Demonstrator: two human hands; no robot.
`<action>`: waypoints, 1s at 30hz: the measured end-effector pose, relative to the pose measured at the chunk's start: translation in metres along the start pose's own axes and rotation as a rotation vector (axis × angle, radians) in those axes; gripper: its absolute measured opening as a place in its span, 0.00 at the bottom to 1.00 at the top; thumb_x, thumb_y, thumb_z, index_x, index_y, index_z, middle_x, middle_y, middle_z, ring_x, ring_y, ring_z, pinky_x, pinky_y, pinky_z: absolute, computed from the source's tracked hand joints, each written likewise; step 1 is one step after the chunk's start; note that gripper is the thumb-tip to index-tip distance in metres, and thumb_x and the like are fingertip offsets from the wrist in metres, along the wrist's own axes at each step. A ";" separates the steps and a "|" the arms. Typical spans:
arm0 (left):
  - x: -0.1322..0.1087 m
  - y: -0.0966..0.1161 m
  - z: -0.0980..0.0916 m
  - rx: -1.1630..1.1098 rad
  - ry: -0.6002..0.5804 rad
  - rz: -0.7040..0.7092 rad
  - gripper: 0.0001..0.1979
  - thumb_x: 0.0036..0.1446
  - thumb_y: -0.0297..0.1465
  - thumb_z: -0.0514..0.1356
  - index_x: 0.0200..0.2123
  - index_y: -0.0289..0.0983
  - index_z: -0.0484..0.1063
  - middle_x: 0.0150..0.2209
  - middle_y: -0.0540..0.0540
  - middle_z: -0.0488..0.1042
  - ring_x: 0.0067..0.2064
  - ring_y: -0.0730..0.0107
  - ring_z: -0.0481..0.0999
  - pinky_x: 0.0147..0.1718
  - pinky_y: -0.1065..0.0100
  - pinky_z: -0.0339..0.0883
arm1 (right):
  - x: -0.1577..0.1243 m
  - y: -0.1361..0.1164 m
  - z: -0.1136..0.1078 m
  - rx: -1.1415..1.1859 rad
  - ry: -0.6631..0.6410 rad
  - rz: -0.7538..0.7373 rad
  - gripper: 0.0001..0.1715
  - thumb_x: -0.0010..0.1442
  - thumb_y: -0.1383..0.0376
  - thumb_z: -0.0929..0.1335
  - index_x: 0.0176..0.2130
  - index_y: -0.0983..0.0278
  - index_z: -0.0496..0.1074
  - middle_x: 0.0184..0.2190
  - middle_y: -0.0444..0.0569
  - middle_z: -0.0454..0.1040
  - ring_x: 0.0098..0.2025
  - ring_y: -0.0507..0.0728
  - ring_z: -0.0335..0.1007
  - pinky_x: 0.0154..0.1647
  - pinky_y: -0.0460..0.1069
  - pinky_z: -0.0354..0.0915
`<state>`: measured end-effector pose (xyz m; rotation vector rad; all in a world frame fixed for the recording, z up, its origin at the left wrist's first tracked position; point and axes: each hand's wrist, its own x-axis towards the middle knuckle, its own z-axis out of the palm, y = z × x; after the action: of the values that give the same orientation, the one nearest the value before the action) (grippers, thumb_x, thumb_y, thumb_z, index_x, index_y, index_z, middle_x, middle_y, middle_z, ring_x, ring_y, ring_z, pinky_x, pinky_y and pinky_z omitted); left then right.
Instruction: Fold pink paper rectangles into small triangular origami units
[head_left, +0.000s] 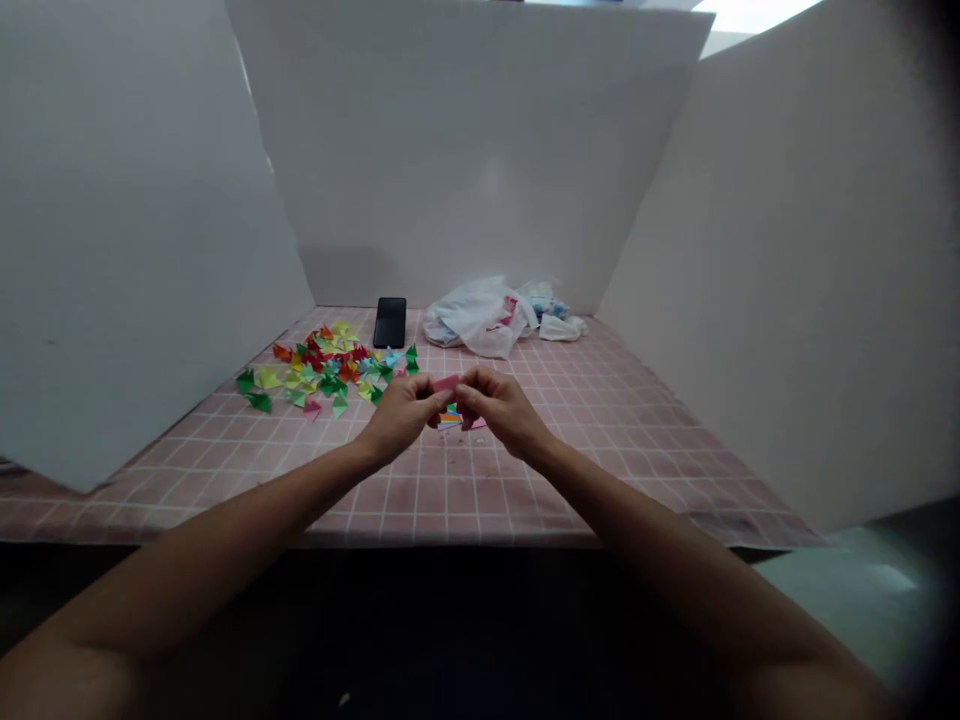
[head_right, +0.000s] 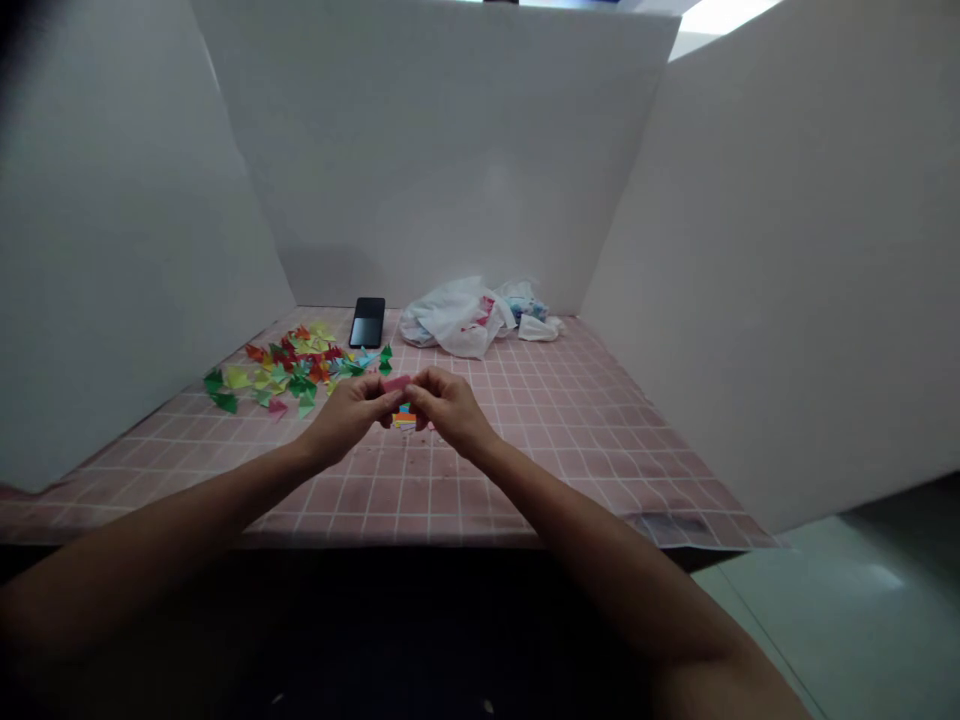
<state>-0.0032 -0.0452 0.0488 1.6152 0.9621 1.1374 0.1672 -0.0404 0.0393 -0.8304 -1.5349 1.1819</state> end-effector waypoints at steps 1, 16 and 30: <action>-0.010 0.003 0.002 -0.033 0.020 0.010 0.15 0.54 0.39 0.67 0.24 0.35 0.71 0.22 0.51 0.71 0.24 0.76 0.68 0.24 0.73 0.62 | -0.008 -0.002 0.005 0.035 0.001 -0.007 0.14 0.57 0.57 0.73 0.30 0.63 0.69 0.23 0.40 0.72 0.21 0.48 0.68 0.22 0.44 0.66; -0.049 -0.004 0.017 -0.157 0.131 -0.010 0.13 0.58 0.37 0.66 0.27 0.34 0.75 0.25 0.51 0.72 0.26 0.75 0.71 0.29 0.71 0.66 | -0.048 -0.004 0.023 -0.062 0.142 -0.048 0.12 0.62 0.60 0.69 0.29 0.63 0.69 0.22 0.40 0.70 0.21 0.49 0.68 0.23 0.45 0.64; -0.075 -0.027 0.031 -0.384 0.310 -0.115 0.09 0.54 0.33 0.70 0.29 0.35 0.74 0.26 0.53 0.75 0.25 0.77 0.73 0.28 0.74 0.69 | -0.061 0.012 0.031 0.103 0.111 0.068 0.13 0.61 0.57 0.71 0.31 0.63 0.70 0.23 0.40 0.70 0.22 0.49 0.67 0.25 0.46 0.64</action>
<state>0.0041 -0.1150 -0.0009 1.0848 0.9474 1.4192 0.1541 -0.1012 0.0090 -0.8699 -1.3542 1.2330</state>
